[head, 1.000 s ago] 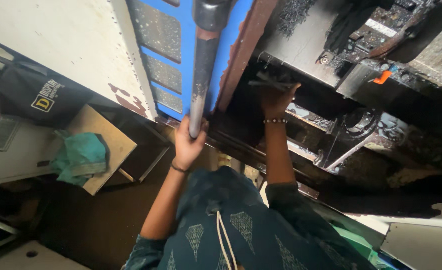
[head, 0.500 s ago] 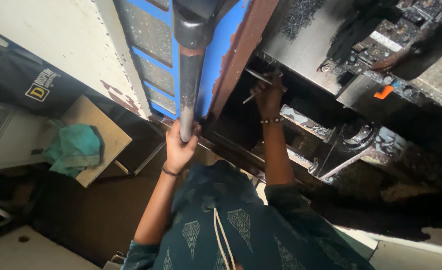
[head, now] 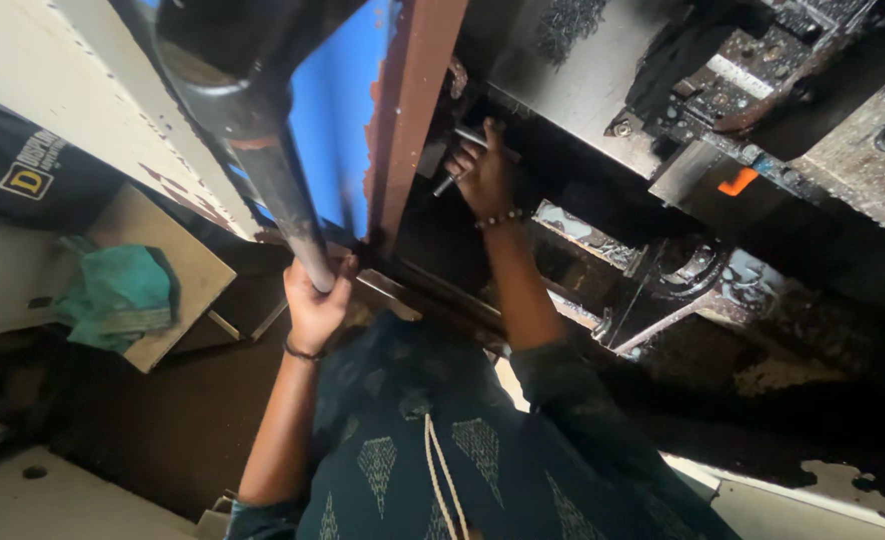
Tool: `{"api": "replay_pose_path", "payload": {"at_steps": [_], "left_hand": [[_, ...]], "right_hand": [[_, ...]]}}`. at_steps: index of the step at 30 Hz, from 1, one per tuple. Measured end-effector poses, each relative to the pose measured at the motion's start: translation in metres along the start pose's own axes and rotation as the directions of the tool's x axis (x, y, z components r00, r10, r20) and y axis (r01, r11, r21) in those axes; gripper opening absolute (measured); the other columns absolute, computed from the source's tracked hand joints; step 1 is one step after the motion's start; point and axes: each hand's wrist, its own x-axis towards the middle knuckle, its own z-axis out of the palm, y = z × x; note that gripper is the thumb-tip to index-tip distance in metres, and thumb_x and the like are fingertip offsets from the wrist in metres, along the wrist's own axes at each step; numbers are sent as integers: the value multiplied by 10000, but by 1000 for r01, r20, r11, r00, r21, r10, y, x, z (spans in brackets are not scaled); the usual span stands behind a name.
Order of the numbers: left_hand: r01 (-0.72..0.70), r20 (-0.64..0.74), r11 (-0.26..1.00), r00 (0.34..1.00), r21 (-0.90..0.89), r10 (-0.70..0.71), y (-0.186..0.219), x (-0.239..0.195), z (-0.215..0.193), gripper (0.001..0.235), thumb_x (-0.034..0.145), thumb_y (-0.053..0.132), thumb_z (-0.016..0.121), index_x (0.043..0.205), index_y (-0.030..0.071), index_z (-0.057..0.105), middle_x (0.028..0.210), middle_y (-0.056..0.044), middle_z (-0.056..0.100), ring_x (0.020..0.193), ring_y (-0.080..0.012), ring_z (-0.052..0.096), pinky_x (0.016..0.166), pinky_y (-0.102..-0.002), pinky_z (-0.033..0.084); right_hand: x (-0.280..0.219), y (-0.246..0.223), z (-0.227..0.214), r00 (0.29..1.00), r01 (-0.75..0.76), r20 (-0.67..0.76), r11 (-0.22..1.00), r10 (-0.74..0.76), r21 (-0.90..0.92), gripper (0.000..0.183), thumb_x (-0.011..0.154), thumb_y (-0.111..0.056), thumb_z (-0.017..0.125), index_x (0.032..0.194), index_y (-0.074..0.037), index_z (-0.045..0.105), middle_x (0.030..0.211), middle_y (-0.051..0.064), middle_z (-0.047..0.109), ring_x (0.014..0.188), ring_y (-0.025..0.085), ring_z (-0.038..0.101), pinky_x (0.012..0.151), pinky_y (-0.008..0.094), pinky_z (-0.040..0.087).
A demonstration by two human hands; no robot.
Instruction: The person operates a metal processing machine, repeatedly inserting metal rods into a fixture, closing the machine door, and retrieving processed rods. They handle the rods one at a time and place them into a green bin.
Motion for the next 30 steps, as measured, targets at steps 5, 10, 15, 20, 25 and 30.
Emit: {"api": "replay_pose_path", "payload": {"at_steps": [5, 10, 15, 20, 25, 30], "left_hand": [[-3, 20, 1000, 1000, 14, 3, 0, -4, -1, 75, 941, 8, 746, 949, 20, 672, 738, -19, 642, 672, -82, 588, 651, -254, 488], [1, 87, 1000, 996, -1, -1, -2, 1, -4, 69, 942, 14, 745, 957, 14, 677, 711, -10, 636, 654, -80, 587, 637, -249, 478], [-35, 116, 998, 992, -42, 40, -1, 6, -5, 63, 932, 6, 728, 960, 19, 673, 755, -19, 691, 702, -80, 668, 669, -241, 534], [22, 156, 999, 988, -42, -15, -2, 6, -8, 48, 914, -10, 724, 933, 13, 687, 695, -25, 670, 635, -82, 637, 616, -240, 512], [30, 199, 997, 980, -69, -16, -8, 7, -11, 58, 905, -37, 705, 912, 20, 705, 734, -39, 696, 670, -93, 658, 634, -254, 533], [-83, 225, 988, 968, -130, 111, -26, 5, -13, 120, 883, -71, 716, 907, 31, 658, 905, -83, 691, 809, -139, 647, 739, -293, 534]], "right_hand": [[-25, 2, 29, 998, -38, 41, 989, 44, -141, 383, 1005, -501, 627, 840, -171, 526, 649, -47, 466, 485, 81, 436, 465, 249, 365], [-49, 4, 36, 918, 163, -302, 938, -258, -305, 382, 930, -521, 633, 952, -167, 491, 702, -8, 552, 464, 93, 479, 397, 230, 395], [-45, 33, -2, 714, 552, -212, 723, -667, -415, 410, 968, -443, 658, 1152, -123, 480, 923, 45, 618, 676, 112, 552, 478, 234, 410], [-30, 74, -12, 559, 540, 173, 197, -811, -818, 451, 1094, -270, 678, 1341, -27, 388, 1225, 149, 498, 1149, 253, 517, 1044, 441, 411], [-53, 67, 14, 616, 707, 337, 310, -712, -635, 605, 929, -173, 739, 1351, -11, 337, 1302, 128, 501, 1238, 251, 504, 1125, 433, 401], [-61, 59, 25, 825, 557, 262, 638, -501, -532, 555, 894, -137, 761, 1347, -8, 467, 1284, 169, 623, 1186, 313, 620, 1078, 499, 468]]}}
